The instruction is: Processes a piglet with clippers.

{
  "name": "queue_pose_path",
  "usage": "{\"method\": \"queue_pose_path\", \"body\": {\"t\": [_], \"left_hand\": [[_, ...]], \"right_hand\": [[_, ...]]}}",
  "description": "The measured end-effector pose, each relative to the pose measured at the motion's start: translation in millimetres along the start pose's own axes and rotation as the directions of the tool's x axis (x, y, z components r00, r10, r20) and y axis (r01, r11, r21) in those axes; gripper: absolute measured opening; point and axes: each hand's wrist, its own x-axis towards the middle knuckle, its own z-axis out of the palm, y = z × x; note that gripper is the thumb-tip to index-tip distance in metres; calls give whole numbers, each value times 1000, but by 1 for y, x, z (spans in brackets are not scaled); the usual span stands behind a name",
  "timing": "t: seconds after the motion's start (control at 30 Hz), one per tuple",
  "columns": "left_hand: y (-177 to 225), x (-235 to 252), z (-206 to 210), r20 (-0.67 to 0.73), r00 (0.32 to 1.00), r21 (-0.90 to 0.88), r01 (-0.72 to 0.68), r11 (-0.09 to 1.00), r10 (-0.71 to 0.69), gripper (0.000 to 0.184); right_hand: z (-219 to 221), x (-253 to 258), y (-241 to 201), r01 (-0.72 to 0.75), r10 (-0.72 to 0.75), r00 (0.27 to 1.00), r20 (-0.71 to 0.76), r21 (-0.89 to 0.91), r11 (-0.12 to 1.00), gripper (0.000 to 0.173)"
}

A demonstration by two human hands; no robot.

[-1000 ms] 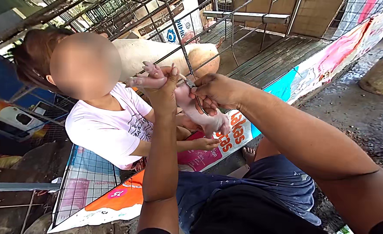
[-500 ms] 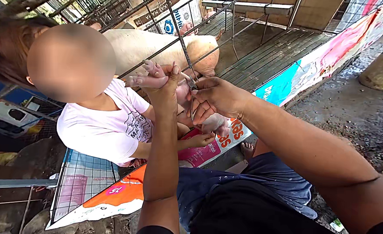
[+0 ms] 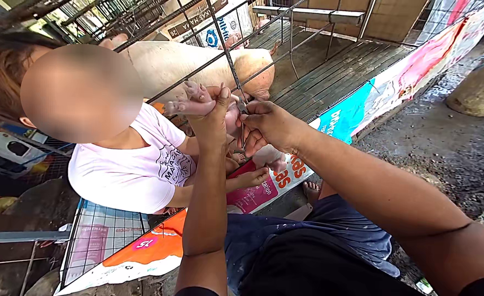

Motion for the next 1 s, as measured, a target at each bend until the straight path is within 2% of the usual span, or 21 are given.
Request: {"method": "queue_pose_path", "body": {"t": [0.2,0.43,0.63,0.77,0.9,0.97,1.0], "left_hand": [[2,4,1,0,1000,-13,-14,1000,14,13],[7,8,1,2,999,-46,-39,998,39,13],[12,8,8,14,999,-57,-31,998,32,12],[10,6,13,20,999,-91,-48,995,50,13],[44,-9,31,54,996,54,71,996,-74,14],[15,6,27,5,998,-58,-66,996,67,15],[7,10,28,2,996,-69,-89,994,90,15]], "right_hand": [[0,2,-7,20,-21,1000,-8,-48,999,25],[5,-5,-4,71,-71,997,-25,25,997,27],[1,-5,-20,62,-68,997,-46,-119,991,27],[2,-16,-21,39,-51,994,-97,-121,992,27],[2,-20,-26,25,-29,997,-67,-53,998,20],[-1,-12,-28,55,-61,994,-94,-66,996,20],[-3,-7,-27,67,-76,989,-125,-77,995,24]]}}
